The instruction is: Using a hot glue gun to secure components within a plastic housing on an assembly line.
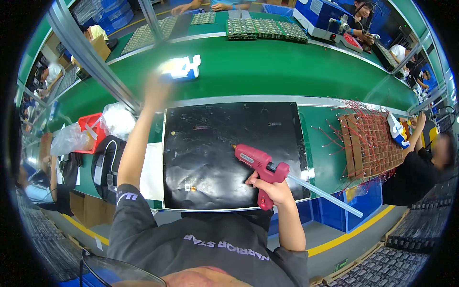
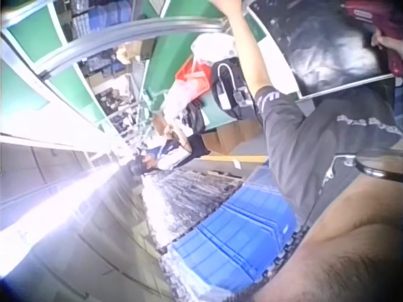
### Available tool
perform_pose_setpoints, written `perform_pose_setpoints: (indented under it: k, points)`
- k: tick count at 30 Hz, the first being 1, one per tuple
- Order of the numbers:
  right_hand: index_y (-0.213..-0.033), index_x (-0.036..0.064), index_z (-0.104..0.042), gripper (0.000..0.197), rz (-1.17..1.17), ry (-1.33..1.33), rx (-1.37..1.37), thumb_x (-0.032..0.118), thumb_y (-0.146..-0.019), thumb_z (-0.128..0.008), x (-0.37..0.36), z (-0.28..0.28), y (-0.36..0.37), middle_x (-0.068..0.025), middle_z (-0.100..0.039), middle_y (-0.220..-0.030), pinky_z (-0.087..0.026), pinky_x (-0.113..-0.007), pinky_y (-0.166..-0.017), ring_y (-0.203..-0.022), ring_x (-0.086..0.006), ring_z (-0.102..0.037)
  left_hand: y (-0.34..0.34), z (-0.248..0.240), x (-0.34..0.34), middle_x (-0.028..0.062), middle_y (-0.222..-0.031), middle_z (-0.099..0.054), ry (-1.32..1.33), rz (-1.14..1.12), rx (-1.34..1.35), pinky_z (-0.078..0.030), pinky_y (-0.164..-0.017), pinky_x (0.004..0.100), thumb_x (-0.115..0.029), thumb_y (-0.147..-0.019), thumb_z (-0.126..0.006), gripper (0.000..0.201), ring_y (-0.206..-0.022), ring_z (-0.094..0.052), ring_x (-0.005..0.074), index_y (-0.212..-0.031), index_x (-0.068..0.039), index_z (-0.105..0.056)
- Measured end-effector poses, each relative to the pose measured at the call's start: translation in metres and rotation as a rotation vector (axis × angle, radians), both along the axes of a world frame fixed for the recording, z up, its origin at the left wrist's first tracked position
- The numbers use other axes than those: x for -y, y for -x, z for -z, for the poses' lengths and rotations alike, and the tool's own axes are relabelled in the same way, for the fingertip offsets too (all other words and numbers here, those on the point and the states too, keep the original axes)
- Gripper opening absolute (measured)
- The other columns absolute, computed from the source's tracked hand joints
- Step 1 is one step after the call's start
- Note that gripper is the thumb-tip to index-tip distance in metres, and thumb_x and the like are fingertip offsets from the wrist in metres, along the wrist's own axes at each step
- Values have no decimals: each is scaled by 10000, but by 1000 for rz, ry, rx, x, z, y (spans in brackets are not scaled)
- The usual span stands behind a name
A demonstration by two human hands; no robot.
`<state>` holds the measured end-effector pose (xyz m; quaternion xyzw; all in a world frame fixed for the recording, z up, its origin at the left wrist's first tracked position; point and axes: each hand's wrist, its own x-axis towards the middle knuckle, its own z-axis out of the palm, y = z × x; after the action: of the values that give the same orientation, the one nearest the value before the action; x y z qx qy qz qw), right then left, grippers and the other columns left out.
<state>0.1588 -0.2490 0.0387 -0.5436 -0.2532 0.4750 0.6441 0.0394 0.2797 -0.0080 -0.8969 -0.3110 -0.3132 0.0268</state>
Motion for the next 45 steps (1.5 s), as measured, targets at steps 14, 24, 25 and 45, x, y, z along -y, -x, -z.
perform_pose_setpoints:
  k: [14, 24, 25, 45]
  points:
    - [-918, 26, -606, 107, 3, -58, -136, 25, -818, -645, -47, -13, -20, -121, -668, -902, -492, -315, -747, -918, -230, -657, 81, -63, 288, 118, -1054, -658, 1086, 562, 124, -519, -784, 292, -74, -818, -681, 222, -919, -662, 199, -1026, 1, -664]
    - [-969, 7, -614, 166, -30, -64, -207, 16, -806, -643, -77, 2, -40, -151, -671, -927, -515, -357, -793, -949, -290, -662, 67, -39, 313, 112, -903, -670, 1115, 722, 56, -519, -718, 286, -67, -840, -659, 150, -799, -664, 185, -971, 7, -664]
    - [-968, 7, -614, 167, -30, -54, -196, 16, -804, -641, -78, 5, -42, -144, -667, -927, -516, -360, -798, -953, -292, -660, 65, -36, 314, 112, -903, -670, 1118, 723, 57, -519, -718, 286, -67, -840, -659, 150, -799, -664, 185, -971, 7, -664]
    - [-974, 17, -586, 201, -16, -61, -221, 39, -780, -629, -80, 28, -52, -128, -642, -906, -507, -371, -789, -965, -319, -638, 58, -15, 301, 134, -1021, -658, 706, 542, 272, -491, -828, 372, -21, -795, -628, 169, -953, -622, 313, -962, -12, -654]
